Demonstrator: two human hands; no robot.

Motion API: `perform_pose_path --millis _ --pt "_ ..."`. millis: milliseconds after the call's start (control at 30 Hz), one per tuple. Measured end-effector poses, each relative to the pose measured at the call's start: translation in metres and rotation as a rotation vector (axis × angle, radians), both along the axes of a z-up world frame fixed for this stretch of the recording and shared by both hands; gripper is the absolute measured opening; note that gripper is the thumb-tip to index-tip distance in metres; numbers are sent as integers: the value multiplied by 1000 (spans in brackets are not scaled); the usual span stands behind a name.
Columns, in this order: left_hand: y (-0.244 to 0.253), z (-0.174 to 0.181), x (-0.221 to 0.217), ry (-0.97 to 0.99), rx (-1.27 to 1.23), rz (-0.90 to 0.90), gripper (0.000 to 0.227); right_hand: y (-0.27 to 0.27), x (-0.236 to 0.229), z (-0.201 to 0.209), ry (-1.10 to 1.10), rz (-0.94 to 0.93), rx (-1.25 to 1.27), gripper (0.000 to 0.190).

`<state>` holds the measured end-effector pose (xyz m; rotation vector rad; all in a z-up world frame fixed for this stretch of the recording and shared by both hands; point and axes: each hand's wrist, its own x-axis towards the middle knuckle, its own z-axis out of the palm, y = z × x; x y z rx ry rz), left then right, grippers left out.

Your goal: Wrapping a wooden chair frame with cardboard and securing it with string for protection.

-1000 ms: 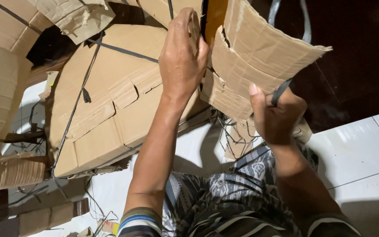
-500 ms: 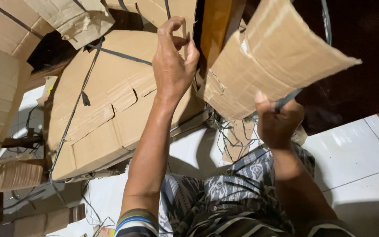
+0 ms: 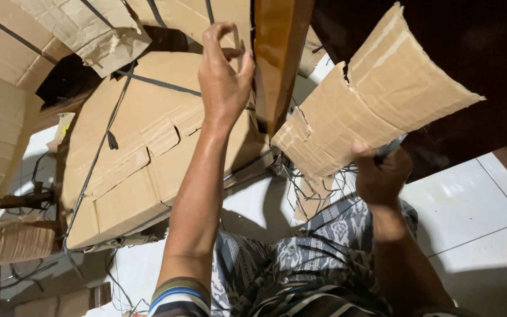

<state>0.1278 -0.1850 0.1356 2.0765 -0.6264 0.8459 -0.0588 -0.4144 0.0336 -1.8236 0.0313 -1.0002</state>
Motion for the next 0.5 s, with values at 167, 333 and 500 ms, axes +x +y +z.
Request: perform_pose_path --millis 167,333,500 --pt "7 -2 18 -42 -50 -52 56 -4 -13 2 38 -10 11 32" --pt "2 7 4 -30 -42 -8 49 -7 -23 2 47 39 2 38" --pt "-2 -8 10 -40 -47 92 47 -5 -17 16 80 176 5 61"
